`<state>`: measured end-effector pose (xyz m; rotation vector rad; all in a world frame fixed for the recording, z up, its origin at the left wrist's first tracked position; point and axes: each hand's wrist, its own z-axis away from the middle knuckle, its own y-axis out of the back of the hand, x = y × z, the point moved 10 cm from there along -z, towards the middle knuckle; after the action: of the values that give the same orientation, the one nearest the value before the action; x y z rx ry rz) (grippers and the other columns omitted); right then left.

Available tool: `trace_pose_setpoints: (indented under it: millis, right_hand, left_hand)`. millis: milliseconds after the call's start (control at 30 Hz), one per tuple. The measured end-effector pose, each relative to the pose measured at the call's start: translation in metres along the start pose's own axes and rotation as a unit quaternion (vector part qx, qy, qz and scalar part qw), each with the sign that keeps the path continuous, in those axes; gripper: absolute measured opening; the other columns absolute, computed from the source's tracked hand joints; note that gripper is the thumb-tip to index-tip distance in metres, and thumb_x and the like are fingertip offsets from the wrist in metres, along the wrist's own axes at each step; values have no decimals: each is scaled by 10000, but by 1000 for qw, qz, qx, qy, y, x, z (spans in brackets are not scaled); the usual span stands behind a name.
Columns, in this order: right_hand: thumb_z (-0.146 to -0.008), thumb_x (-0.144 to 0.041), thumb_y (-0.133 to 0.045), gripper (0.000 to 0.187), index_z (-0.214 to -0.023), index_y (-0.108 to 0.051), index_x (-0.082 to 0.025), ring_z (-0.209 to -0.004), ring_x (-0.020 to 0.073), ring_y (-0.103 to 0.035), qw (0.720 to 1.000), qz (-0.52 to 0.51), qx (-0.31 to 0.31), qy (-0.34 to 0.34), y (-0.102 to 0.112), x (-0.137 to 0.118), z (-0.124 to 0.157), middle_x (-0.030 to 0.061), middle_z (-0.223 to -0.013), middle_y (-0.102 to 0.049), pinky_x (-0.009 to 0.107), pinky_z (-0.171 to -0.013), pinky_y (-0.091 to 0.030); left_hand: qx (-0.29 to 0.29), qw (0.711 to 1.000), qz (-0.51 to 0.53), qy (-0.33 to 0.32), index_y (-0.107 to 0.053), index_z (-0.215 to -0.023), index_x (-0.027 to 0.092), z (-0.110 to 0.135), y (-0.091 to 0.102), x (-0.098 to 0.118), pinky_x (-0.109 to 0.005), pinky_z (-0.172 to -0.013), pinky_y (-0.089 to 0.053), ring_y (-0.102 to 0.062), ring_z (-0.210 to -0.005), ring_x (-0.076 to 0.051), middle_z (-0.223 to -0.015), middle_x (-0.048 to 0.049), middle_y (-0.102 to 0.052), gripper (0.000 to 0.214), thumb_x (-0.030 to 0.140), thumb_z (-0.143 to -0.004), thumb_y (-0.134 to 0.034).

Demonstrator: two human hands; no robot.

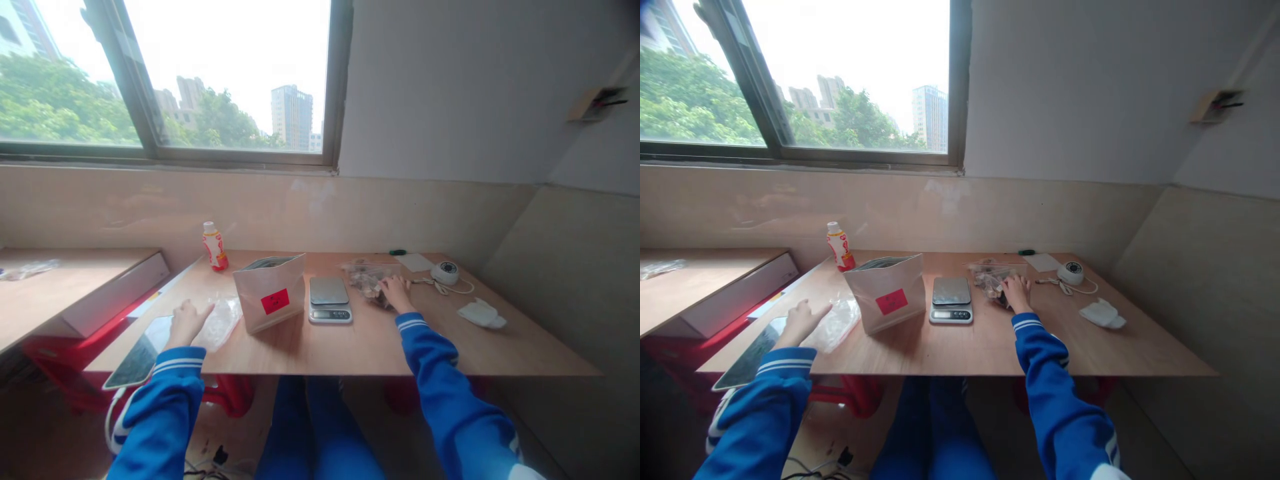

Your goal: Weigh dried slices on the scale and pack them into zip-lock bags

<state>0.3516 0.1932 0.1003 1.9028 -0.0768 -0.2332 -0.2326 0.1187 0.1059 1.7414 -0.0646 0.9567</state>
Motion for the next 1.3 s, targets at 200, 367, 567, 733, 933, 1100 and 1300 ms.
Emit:
trace_pose_setpoints:
  millis: [200,367,567,733,933,1100,1300]
  right_hand:
    - [-854,-399,-463,315,-878,-689,-180,-877,265,-562,961,-186,105,-177,52,21,72,109,-898,-673,421,-810,-305]
    - [-799,-530,-497,431,-846,-683,-145,-735,241,-609,879,-440,121,-140,71,-42,148,119,-791,-691,327,-683,-414]
    - [-783,-470,-573,323,-741,-656,-161,-609,172,-603,812,-583,-30,-30,71,-134,173,37,-644,-658,245,-574,-447]
    - [-802,-407,-585,264,-728,-650,-163,-610,153,-596,803,-591,-59,43,75,-156,176,24,-646,-649,232,-575,-448]
    - [-869,-341,-500,249,-897,-684,-177,-788,169,-619,795,-593,-62,116,75,-166,177,62,-877,-673,263,-713,-478]
    - [-827,-338,-561,212,-808,-691,-171,-757,167,-617,814,-571,-32,98,74,-158,174,54,-815,-664,270,-702,-485]
    - [-795,-392,-583,252,-765,-672,-157,-699,163,-621,807,-589,-13,47,68,-149,174,56,-768,-674,262,-652,-501]
  left_hand:
    - [156,975,123,-101,-427,-1197,77,84,18,52,-493,-960,-354,-406,-1177,-342,-1245,-206,-418,536,334,-736,-520]
    - [132,921,314,-187,-530,-891,188,191,-5,113,-339,-780,-448,-540,-825,-185,-903,-55,-544,139,217,-828,-411]
    - [-91,882,392,-243,-516,-887,195,257,-66,170,-289,-733,-434,-555,-801,-166,-858,-37,-566,138,279,-876,-407]
    - [-161,866,449,-150,-471,-767,195,248,-94,157,-265,-640,-417,-522,-647,-144,-664,12,-519,308,449,-892,-349]
    - [-150,873,445,-133,-438,-705,201,230,-97,152,-262,-654,-417,-543,-666,-151,-667,15,-542,318,494,-824,-462]
    - [-132,893,399,-161,-443,-705,205,231,-95,157,-261,-638,-415,-546,-643,-155,-644,22,-533,283,460,-827,-464]
    - [-116,885,403,-201,-480,-755,202,233,-95,164,-255,-668,-420,-537,-681,-154,-696,10,-530,275,449,-859,-414]
